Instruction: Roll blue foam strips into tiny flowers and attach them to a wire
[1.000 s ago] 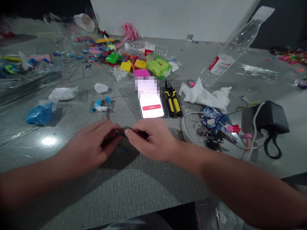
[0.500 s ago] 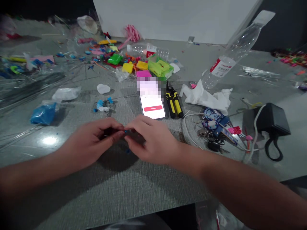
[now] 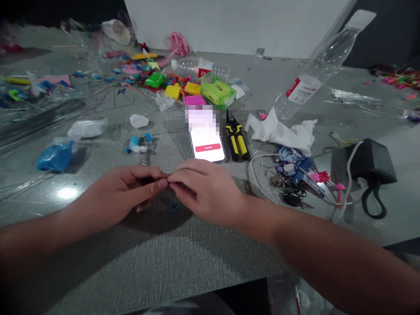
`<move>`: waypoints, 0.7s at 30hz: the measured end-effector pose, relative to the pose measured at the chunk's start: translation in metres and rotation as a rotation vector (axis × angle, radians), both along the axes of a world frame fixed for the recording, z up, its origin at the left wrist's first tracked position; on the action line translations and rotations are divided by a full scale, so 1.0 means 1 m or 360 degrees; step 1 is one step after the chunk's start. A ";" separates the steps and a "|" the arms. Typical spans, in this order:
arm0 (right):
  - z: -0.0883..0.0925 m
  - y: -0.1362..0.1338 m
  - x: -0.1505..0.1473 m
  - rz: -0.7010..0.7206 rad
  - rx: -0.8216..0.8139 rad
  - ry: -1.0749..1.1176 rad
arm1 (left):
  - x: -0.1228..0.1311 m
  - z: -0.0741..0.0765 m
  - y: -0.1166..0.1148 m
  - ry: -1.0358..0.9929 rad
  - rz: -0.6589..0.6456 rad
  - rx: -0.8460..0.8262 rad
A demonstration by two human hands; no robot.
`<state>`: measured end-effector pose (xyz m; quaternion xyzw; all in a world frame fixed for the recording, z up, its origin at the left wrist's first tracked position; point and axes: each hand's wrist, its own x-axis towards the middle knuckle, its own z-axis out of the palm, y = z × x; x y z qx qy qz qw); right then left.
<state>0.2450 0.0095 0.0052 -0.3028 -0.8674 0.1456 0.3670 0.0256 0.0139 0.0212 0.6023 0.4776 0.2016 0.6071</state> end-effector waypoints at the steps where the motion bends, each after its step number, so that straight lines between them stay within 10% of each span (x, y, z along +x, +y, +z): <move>1: 0.000 0.000 0.000 -0.0001 0.0021 -0.0005 | 0.000 0.000 0.000 0.0010 0.0002 0.0003; 21: -0.002 -0.005 -0.001 -0.0075 0.0048 -0.0056 | 0.001 -0.001 0.001 0.0022 0.0039 0.0107</move>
